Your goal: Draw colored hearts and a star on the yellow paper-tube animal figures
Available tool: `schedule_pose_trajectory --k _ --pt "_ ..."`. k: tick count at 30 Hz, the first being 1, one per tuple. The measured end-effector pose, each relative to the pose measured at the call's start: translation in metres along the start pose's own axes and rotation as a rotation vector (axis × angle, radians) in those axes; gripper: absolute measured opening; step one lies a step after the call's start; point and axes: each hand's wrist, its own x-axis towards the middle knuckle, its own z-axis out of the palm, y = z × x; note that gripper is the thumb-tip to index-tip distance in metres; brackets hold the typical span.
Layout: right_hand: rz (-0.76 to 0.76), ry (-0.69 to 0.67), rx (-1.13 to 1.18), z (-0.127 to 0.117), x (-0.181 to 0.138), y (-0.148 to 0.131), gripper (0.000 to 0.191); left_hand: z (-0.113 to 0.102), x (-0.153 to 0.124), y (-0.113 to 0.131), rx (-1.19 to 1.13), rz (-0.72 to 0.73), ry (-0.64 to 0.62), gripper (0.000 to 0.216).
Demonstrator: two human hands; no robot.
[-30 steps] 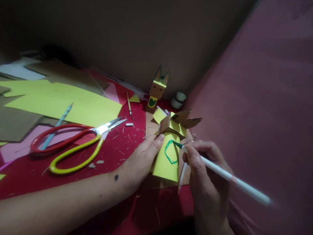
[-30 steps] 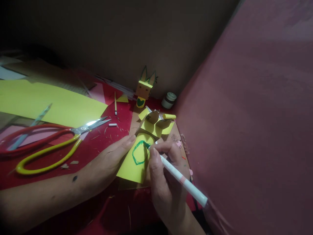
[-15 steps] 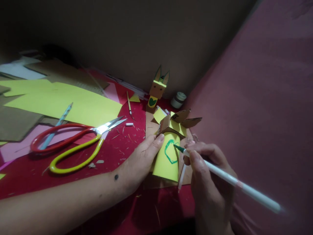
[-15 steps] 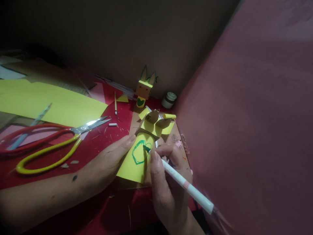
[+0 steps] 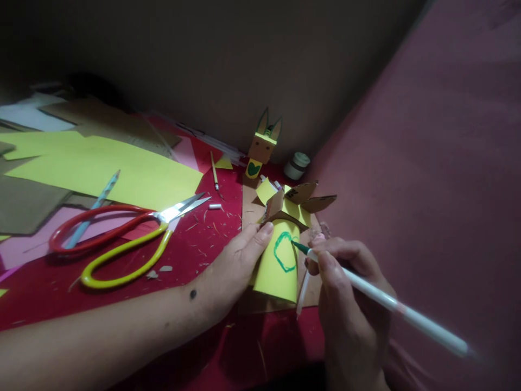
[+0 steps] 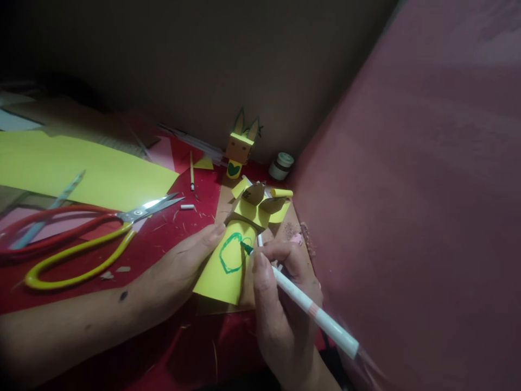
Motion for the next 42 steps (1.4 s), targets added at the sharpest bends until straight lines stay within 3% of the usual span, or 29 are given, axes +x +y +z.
schedule_pose_trajectory --k 19,35,42 --pt "-0.038 0.023 0.001 0.0069 0.0042 -0.0023 0.010 0.0010 -0.0003 0.0010 0.011 -0.021 0.042 0.048" --pt "-0.010 -0.097 0.082 0.0040 0.0028 -0.0034 0.008 -0.0011 0.0009 -0.0023 0.010 -0.012 0.056 0.044" --pt "-0.019 -0.068 0.055 0.0050 0.0058 -0.0010 0.009 0.0010 0.0012 0.0001 -0.002 -0.023 0.032 0.049"
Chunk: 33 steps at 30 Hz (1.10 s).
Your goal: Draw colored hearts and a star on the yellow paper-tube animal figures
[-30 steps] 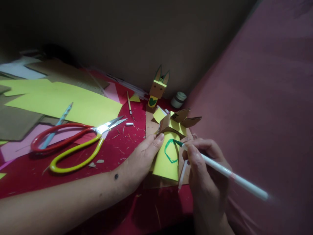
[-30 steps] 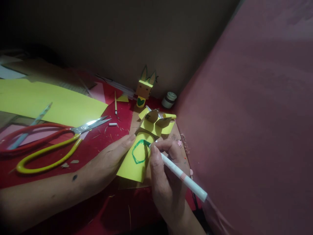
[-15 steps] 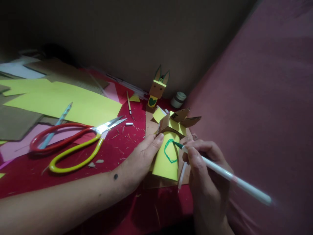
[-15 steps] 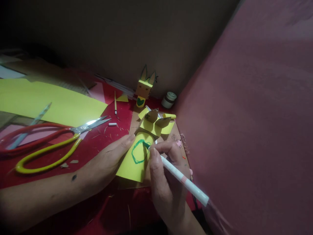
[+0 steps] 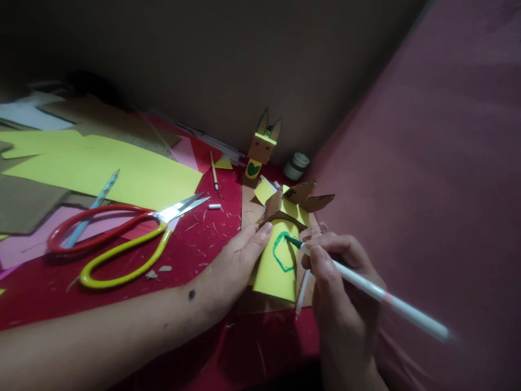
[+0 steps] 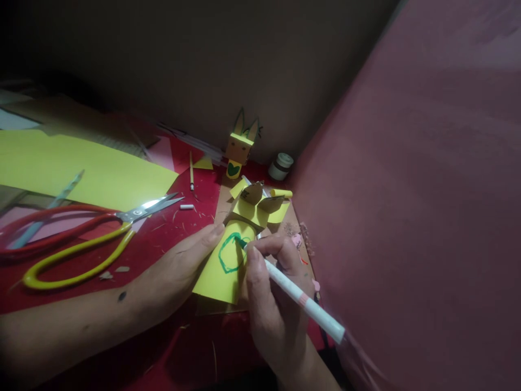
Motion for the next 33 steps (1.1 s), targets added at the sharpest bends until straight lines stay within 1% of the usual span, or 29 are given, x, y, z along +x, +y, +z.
schedule_pose_trajectory --k 3,9,11,14,17,22,28,33 --pt "-0.027 -0.004 -0.010 0.0001 -0.0006 -0.0005 0.009 0.0001 0.0000 -0.0005 -0.005 -0.019 0.010 0.050" --pt "-0.052 0.087 -0.045 0.0024 0.0030 0.0037 0.010 -0.0009 -0.0001 -0.0018 -0.009 0.000 -0.006 0.047" --pt "-0.042 0.078 -0.040 0.0021 0.0025 0.0041 0.010 -0.0007 -0.0002 -0.0012 -0.022 -0.001 -0.019 0.047" --pt "-0.015 0.023 0.012 -0.0003 -0.0014 0.0023 0.008 -0.0010 0.0003 -0.0014 -0.054 0.013 -0.041 0.048" --pt "-0.004 -0.032 0.050 -0.0025 -0.0045 0.0006 0.007 -0.0027 0.0016 -0.0045 -0.036 0.026 -0.018 0.048" --pt "-0.043 0.024 0.083 -0.0008 -0.0007 0.0031 0.009 -0.0037 0.0023 -0.0069 -0.027 0.018 -0.007 0.047" --pt "-0.061 -0.009 0.066 -0.0017 -0.0016 0.0015 0.011 -0.0021 0.0020 -0.0036 -0.008 0.045 -0.013 0.050" --pt "-0.083 0.020 0.068 -0.0003 0.0014 0.0028 0.010 -0.0022 0.0012 -0.0038 -0.002 0.034 -0.010 0.048"
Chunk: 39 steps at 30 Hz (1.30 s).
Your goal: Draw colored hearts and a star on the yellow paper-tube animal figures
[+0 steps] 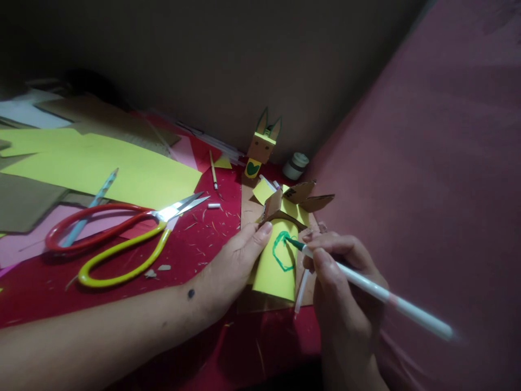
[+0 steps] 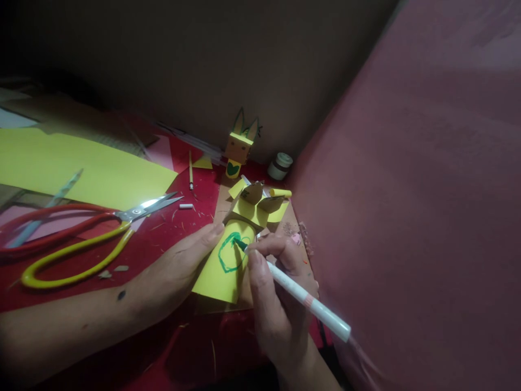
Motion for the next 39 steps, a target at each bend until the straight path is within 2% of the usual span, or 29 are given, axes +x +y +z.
schedule_pose_trajectory --k 5,11,17,22,26,32,36,39 --pt "0.030 -0.004 -0.027 0.001 0.003 0.001 0.005 0.001 -0.001 0.002 0.005 -0.015 0.016 0.044" --pt "0.001 -0.097 -0.090 -0.004 -0.001 -0.005 0.011 0.001 0.000 0.000 -0.005 -0.015 0.024 0.045" --pt "0.018 -0.031 -0.086 -0.002 0.003 -0.003 0.008 0.001 -0.001 0.000 0.038 -0.027 -0.004 0.052" --pt "0.033 -0.079 -0.100 -0.005 0.001 -0.002 0.009 0.001 0.000 0.001 0.055 -0.028 0.024 0.052" --pt "-0.033 -0.126 -0.109 -0.006 0.000 -0.004 0.016 0.001 -0.001 0.001 0.011 -0.017 0.028 0.044" --pt "-0.009 -0.091 -0.145 -0.005 0.004 -0.005 0.012 0.002 -0.002 0.002 0.013 -0.013 0.052 0.041" --pt "0.004 -0.133 -0.206 -0.005 0.004 -0.009 0.009 0.002 -0.002 0.003 0.037 -0.006 0.034 0.041" --pt "-0.013 -0.150 -0.171 -0.005 0.002 -0.010 0.013 0.003 -0.001 0.005 0.024 -0.020 0.008 0.045"
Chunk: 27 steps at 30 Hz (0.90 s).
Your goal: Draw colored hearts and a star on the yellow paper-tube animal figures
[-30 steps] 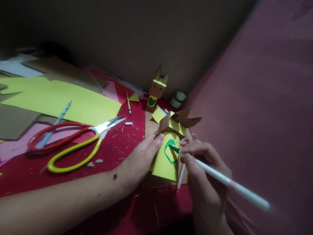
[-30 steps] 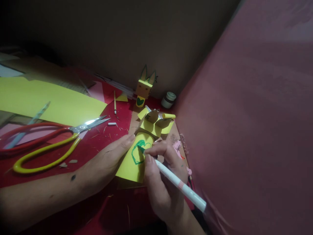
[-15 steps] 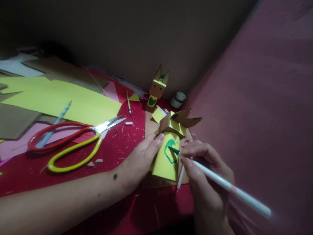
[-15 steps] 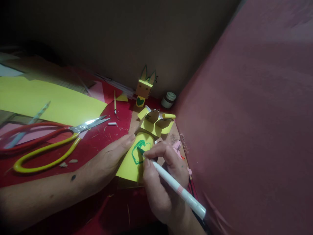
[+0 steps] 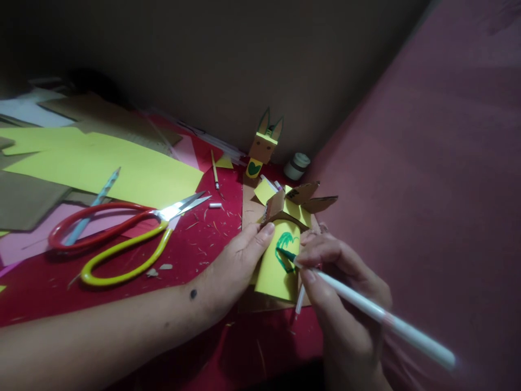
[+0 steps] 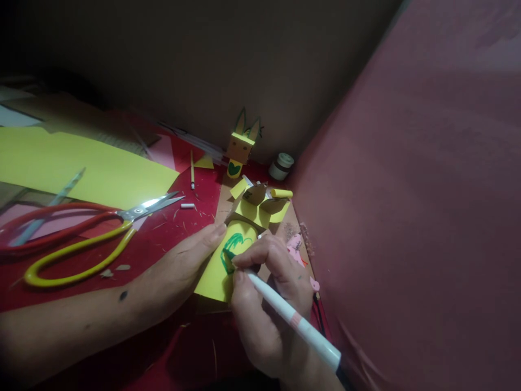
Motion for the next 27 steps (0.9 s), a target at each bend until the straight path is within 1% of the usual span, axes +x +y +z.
schedule_pose_trajectory --k 3,7,13,19,24,27 --pt "-0.001 0.019 0.026 0.0001 0.0007 0.0012 0.014 -0.0001 0.0003 0.0005 0.006 -0.018 -0.004 0.049" --pt "0.044 0.020 -0.004 -0.0004 0.0034 0.0023 0.012 -0.0006 0.0001 -0.0004 0.049 -0.004 0.014 0.045" --pt "0.004 -0.019 0.005 -0.0034 0.0017 0.0008 0.012 0.0005 -0.0013 -0.0001 0.010 -0.001 -0.004 0.042" --pt "0.045 0.009 0.024 -0.0025 0.0022 0.0027 0.014 0.0006 -0.0004 0.0022 -0.002 -0.003 -0.021 0.047" --pt "0.025 -0.015 0.001 -0.0036 0.0029 0.0010 0.014 0.0001 -0.0009 0.0010 0.054 -0.004 -0.001 0.051" --pt "0.022 -0.042 0.029 -0.0054 0.0016 -0.0019 0.013 -0.0003 -0.0013 0.0005 0.037 0.001 -0.014 0.052"
